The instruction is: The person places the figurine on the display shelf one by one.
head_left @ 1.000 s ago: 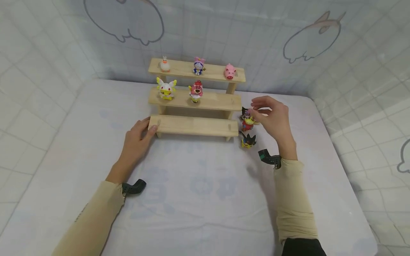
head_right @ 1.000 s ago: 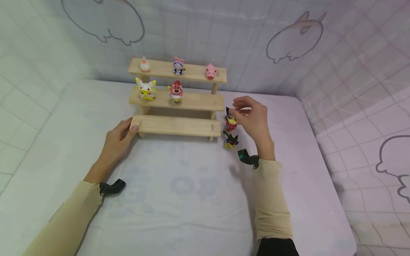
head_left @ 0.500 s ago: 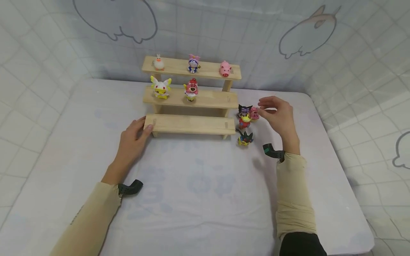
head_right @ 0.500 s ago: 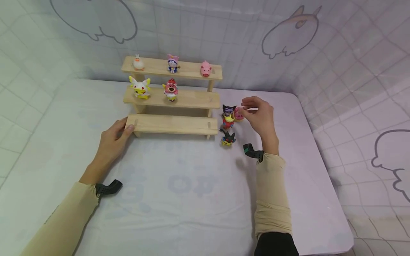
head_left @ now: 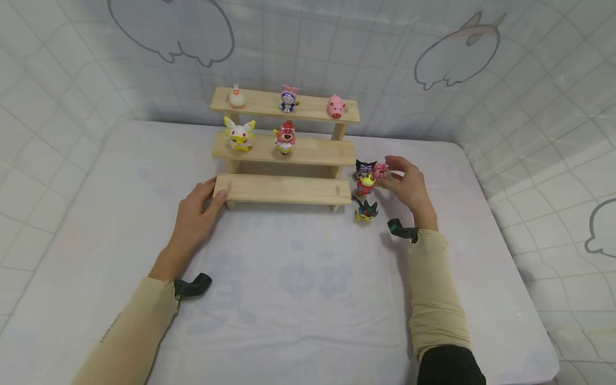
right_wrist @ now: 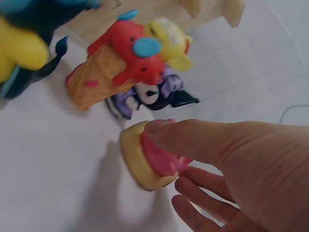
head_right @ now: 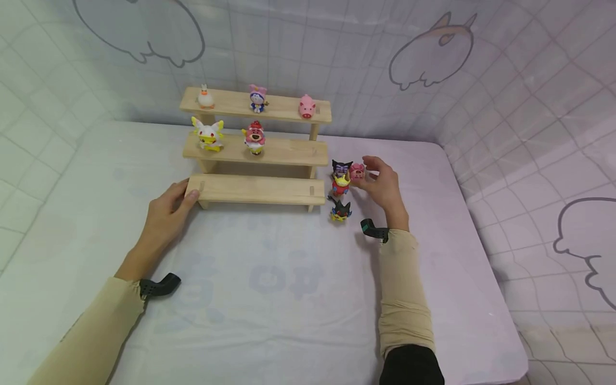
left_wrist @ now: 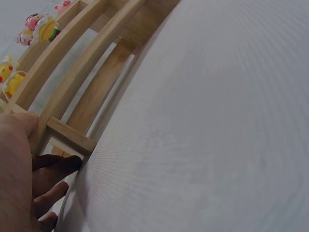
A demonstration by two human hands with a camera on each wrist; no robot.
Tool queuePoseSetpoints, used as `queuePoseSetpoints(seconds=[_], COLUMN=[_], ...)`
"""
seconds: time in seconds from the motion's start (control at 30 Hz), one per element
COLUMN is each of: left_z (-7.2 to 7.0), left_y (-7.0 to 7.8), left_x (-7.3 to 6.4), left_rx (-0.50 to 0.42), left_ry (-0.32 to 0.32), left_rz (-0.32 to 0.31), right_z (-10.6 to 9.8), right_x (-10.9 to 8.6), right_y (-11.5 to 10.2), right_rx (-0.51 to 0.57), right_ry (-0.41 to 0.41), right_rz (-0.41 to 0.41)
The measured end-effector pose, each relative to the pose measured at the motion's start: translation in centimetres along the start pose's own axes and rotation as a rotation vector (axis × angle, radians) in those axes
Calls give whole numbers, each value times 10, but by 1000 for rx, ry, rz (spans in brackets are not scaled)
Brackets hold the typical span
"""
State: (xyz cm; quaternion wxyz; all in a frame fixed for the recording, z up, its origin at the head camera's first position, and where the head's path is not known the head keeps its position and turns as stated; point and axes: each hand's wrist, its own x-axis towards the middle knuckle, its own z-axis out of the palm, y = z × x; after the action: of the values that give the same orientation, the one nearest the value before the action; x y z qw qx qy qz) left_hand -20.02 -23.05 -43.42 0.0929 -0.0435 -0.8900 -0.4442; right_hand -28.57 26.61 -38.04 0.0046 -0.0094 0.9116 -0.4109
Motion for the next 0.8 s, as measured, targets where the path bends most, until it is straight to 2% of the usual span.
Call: queuePoseSetpoints(seconds=[0.2,0.33,0.57,0.8], left_z=[0,0,0,-1], left_y=[-2,-2,0,1], left_x=[-3,-3,-3,-1], left_rx=[-9,-11,-13,-9], left_ry=[-10,-6,-5,-3], left_rz=[-5,3,1,4], right_z=[6,8,11,10], right_x=[0,0,2,2], right_y=[9,11,13,14], right_rx=[-1,-44,-70,-40], right_ry=[-62,-64,-26,61], right_rz=[-1,-21,-54,-67])
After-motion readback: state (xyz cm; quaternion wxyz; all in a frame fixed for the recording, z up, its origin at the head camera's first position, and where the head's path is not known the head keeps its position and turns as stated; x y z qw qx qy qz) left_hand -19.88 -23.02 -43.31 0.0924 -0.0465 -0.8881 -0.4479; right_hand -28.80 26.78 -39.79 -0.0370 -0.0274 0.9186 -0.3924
